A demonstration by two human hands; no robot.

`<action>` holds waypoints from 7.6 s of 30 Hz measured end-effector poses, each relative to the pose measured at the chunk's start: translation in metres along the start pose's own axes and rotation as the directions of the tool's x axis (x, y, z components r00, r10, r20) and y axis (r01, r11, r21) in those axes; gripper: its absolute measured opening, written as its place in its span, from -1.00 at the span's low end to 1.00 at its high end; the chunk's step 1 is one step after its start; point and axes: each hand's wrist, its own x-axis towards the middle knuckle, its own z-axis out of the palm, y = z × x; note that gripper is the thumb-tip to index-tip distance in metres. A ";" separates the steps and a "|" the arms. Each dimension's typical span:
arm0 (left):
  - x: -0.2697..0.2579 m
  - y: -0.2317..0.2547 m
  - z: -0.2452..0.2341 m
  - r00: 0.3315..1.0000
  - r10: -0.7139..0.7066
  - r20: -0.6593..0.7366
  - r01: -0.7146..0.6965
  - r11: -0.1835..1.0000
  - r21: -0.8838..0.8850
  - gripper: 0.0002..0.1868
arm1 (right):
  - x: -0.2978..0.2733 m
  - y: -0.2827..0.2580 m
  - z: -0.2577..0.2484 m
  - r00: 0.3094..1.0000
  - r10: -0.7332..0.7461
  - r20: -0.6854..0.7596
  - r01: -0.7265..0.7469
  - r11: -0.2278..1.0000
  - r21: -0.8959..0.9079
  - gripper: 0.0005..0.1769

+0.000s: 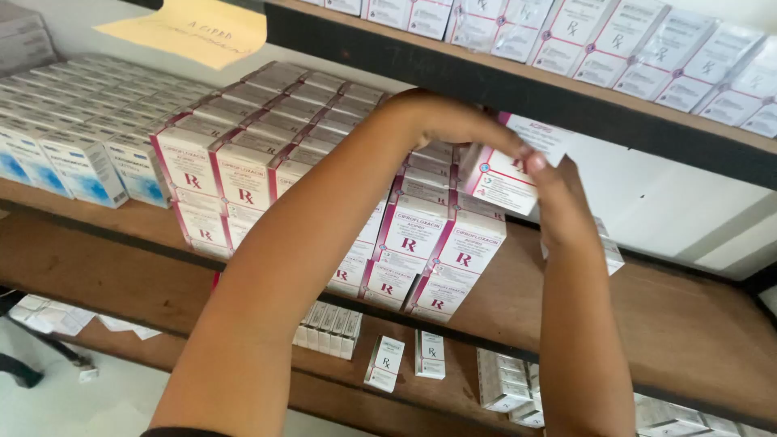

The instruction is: The person sits on the floor and organizes medicine boxes on a wooden shelf. They open boxes to check the contents, remove plastic wrapping from a stack of boxes, and arrange them neatly on the shelf.

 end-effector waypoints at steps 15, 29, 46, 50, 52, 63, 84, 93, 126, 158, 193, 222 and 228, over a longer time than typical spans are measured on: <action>0.037 -0.017 0.006 0.979 0.093 -0.181 -0.109 0.991 -0.082 -0.24 | 0.036 0.039 -0.022 0.984 -0.177 0.016 0.178 0.982 -0.059 0.19; 0.086 -0.049 -0.019 0.718 0.088 -0.691 -0.113 0.994 0.009 -0.37 | 0.108 0.075 -0.008 0.990 -0.065 0.123 0.057 0.996 0.061 0.01; 0.095 -0.074 -0.009 0.896 -0.063 -0.440 0.011 0.993 -0.120 -0.59 | 0.088 0.078 0.006 0.975 -0.128 0.182 0.110 0.988 0.107 -0.19; 0.086 -0.066 -0.007 0.912 -0.176 -0.371 0.129 0.981 -0.148 -0.52 | 0.082 0.074 0.008 0.982 -0.109 0.155 0.101 0.993 0.055 -0.25; 0.088 -0.067 -0.005 0.918 -0.116 -0.379 0.096 0.993 -0.069 -0.49 | 0.083 0.076 0.007 0.980 -0.121 0.157 0.111 0.991 0.075 -0.30; 0.085 -0.070 -0.004 0.875 -0.075 -0.479 0.080 0.997 -0.010 -0.24 | 0.094 0.091 0.011 0.993 -0.117 0.036 0.119 0.990 -0.072 -0.22; 0.055 -0.025 0.005 0.794 -0.294 -0.532 0.486 0.833 0.264 -0.44 | -0.014 0.038 -0.029 0.985 -0.065 -0.157 0.042 0.988 -0.150 0.13; -0.109 0.065 0.203 0.602 0.595 -0.533 -0.410 0.803 0.433 -0.71 | -0.094 0.169 -0.125 0.882 -0.060 -0.467 0.046 0.998 -0.043 -0.51; 0.067 -0.084 0.340 0.899 -0.062 -0.433 -0.244 0.749 -0.615 -0.31 | -0.149 0.111 -0.109 0.948 0.294 -0.125 -0.319 0.846 -0.428 -0.49; 0.013 -0.089 0.305 0.919 -0.059 -0.390 -0.178 0.820 -0.543 -0.13 | -0.106 0.024 -0.094 0.916 0.324 0.238 -0.021 0.630 -0.776 -0.56; 0.009 -0.078 0.300 0.925 -0.053 -0.377 -0.173 0.824 -0.540 -0.27 | -0.138 0.055 -0.075 0.885 -0.338 0.321 0.441 0.383 -0.812 -0.82; -0.022 -0.075 0.307 0.685 0.478 -0.550 -0.623 0.775 -0.103 -0.33 | -0.121 0.073 -0.073 0.975 0.166 -0.148 -0.222 0.702 -0.676 -0.47; -0.022 -0.074 0.306 0.669 0.522 -0.529 -0.616 0.788 -0.002 -0.30 | -0.119 0.072 -0.074 0.965 0.210 -0.159 -0.263 0.762 -0.591 -0.52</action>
